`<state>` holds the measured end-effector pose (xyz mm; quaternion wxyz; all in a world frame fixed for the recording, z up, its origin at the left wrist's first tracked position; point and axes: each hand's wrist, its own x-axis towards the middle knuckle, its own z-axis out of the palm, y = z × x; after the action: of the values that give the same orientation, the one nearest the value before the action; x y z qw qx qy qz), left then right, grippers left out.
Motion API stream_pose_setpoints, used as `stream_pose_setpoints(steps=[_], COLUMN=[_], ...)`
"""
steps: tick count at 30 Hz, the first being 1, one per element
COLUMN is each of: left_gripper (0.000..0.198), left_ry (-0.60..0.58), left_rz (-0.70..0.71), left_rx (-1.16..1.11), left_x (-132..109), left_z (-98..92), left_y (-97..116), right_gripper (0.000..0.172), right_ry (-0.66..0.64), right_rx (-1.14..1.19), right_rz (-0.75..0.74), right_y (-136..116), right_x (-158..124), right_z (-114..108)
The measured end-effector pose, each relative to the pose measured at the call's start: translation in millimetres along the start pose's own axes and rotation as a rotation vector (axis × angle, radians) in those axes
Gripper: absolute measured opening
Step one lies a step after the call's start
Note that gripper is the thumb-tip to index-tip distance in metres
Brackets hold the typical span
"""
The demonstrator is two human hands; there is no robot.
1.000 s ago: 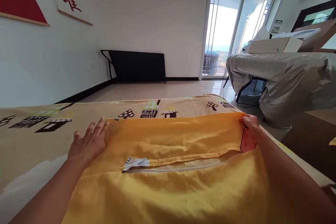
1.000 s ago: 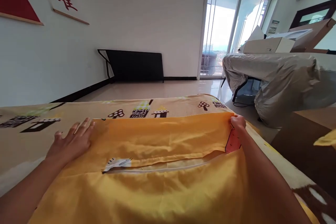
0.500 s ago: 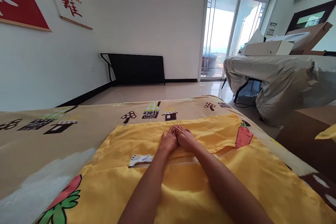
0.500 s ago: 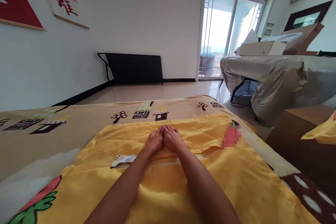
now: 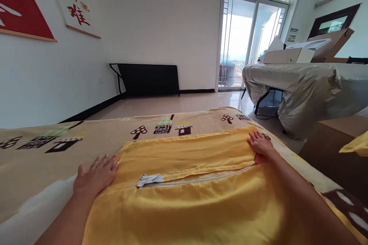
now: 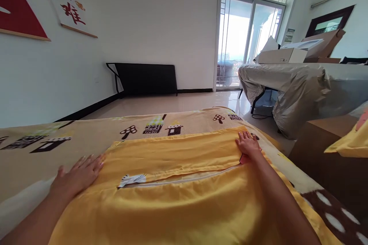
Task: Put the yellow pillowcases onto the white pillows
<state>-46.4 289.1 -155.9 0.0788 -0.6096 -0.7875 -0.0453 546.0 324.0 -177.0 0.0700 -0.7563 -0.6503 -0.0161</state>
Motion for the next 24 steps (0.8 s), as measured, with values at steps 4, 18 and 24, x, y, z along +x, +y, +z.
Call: stream_pose_setpoints(steps=[4, 18, 24], left_gripper=[0.054, 0.055, 0.061], left_ry=[-0.016, -0.082, -0.071], left_rz=[0.175, 0.37, 0.11], left_rx=[-0.068, -0.219, -0.172], left_x=[-1, 23, 28], left_z=[-13.8, 51.6, 44.4], left_y=[101, 185, 64], right_gripper=[0.052, 0.054, 0.055], right_ry=[0.08, -0.05, -0.024], right_rx=[0.076, 0.133, -0.005], right_rz=[-0.169, -0.328, -0.039], right_y=[-104, -132, -10], right_x=[-3, 13, 12], right_z=[-3, 43, 29])
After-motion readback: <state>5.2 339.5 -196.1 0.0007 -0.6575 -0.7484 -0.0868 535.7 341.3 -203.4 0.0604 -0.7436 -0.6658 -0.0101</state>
